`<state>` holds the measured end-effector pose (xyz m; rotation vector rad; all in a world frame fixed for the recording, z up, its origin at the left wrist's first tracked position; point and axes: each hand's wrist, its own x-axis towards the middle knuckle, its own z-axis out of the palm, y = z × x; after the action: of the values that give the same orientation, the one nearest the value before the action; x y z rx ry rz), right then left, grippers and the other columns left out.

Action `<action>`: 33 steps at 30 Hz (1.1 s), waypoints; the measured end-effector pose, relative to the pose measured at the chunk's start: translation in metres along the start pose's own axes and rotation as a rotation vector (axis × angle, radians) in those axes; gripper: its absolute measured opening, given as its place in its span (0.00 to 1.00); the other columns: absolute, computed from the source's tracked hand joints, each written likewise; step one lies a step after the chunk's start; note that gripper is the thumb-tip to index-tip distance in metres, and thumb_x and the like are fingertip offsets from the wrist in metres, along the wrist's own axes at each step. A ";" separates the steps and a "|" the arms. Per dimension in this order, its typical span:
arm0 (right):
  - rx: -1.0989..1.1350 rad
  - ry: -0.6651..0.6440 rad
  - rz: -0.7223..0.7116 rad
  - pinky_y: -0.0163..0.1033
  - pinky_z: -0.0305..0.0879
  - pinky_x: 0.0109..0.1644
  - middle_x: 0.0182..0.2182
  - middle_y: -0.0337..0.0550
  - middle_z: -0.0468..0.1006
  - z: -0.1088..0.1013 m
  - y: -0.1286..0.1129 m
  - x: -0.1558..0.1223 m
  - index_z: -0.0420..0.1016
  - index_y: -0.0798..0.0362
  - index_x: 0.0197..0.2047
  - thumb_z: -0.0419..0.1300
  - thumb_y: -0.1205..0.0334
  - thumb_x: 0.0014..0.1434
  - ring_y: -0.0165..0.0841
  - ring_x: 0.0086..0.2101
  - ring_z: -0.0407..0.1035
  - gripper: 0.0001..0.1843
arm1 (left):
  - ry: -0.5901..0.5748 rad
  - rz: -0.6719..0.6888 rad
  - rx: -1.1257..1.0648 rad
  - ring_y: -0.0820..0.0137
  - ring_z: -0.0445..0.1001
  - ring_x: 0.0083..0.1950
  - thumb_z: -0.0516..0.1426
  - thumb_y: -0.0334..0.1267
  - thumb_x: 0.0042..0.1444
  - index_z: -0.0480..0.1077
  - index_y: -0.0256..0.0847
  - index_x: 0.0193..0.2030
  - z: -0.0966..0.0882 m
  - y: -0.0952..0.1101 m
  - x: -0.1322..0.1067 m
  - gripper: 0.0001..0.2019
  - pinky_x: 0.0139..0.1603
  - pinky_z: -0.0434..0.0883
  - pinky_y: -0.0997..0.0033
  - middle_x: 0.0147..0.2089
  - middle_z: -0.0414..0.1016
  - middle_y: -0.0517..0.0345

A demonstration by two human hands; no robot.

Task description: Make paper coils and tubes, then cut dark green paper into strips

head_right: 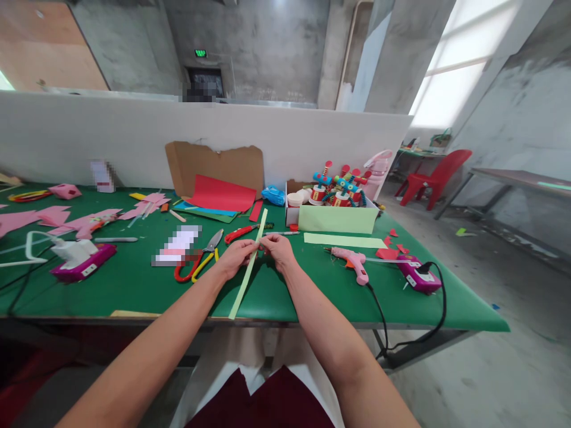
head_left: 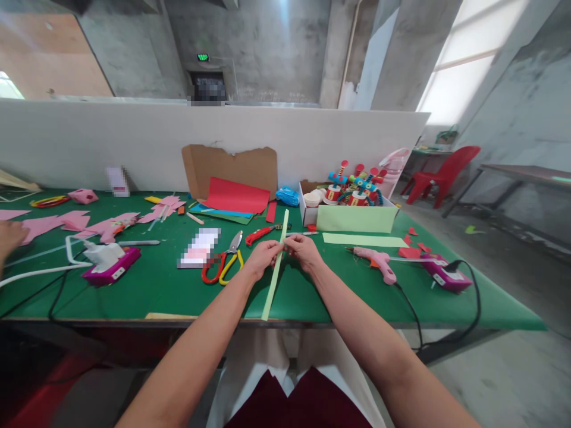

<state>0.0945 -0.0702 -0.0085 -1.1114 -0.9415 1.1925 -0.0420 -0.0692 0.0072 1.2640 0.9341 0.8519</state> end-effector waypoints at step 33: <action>-0.045 -0.023 -0.052 0.34 0.58 0.25 0.17 0.34 0.72 0.001 -0.008 -0.003 0.73 0.52 0.23 0.69 0.55 0.38 0.25 0.19 0.60 0.12 | 0.050 0.105 0.060 0.80 0.58 0.20 0.66 0.56 0.39 0.67 0.37 0.23 0.000 0.001 0.000 0.22 0.20 0.56 0.78 0.19 0.61 0.67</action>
<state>0.0952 -0.0727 -0.0002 -1.1050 -1.0135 1.1489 -0.0420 -0.0691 0.0078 1.3583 0.9453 0.9467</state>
